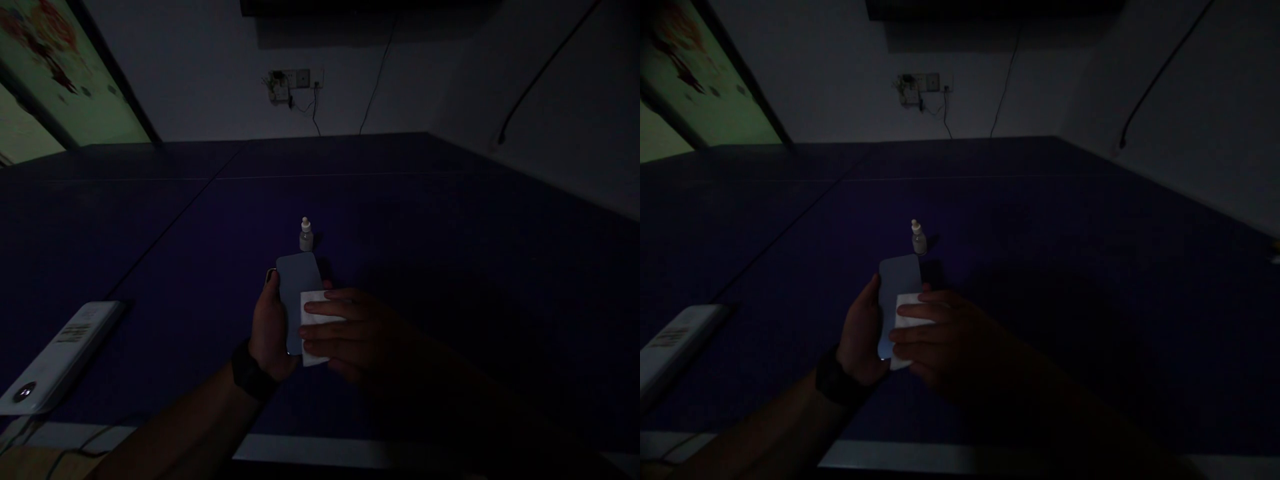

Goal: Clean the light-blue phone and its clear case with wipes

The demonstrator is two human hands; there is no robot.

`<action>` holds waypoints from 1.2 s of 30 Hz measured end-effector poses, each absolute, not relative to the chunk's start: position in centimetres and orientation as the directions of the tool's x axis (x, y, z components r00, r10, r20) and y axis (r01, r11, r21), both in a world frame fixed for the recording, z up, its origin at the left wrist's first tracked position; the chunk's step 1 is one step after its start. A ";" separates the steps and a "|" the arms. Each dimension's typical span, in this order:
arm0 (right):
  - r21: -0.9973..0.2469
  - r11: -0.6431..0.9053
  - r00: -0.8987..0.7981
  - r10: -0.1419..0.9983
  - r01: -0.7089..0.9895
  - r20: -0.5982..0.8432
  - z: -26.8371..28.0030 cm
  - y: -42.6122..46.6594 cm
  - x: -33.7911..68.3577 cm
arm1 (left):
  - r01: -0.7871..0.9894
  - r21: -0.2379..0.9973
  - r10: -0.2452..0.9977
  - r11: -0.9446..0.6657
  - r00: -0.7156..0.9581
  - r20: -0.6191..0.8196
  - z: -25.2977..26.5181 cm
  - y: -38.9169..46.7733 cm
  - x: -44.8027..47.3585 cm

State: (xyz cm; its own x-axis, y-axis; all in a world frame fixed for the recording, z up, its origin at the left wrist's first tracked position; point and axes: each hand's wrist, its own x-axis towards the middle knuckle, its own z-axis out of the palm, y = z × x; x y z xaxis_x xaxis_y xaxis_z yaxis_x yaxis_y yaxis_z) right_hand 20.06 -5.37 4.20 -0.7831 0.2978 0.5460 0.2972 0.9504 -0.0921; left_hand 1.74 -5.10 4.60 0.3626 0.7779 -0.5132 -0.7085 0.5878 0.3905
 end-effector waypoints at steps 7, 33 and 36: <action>-0.053 0.920 -0.731 0.343 0.389 0.589 4.1 -5.4 19.6 | -0.741 0.374 0.810 0.558 0.387 -0.440 4.4 -4.9 1.5; -0.106 0.922 -0.741 0.363 0.372 0.565 4.1 -5.4 19.8 | -0.718 0.406 0.809 0.565 0.387 -0.443 4.1 -4.8 1.3; -0.168 0.945 -0.747 0.325 0.281 0.580 4.4 -5.6 20.2 | -0.710 0.410 0.803 0.572 0.385 -0.454 3.9 -4.9 1.4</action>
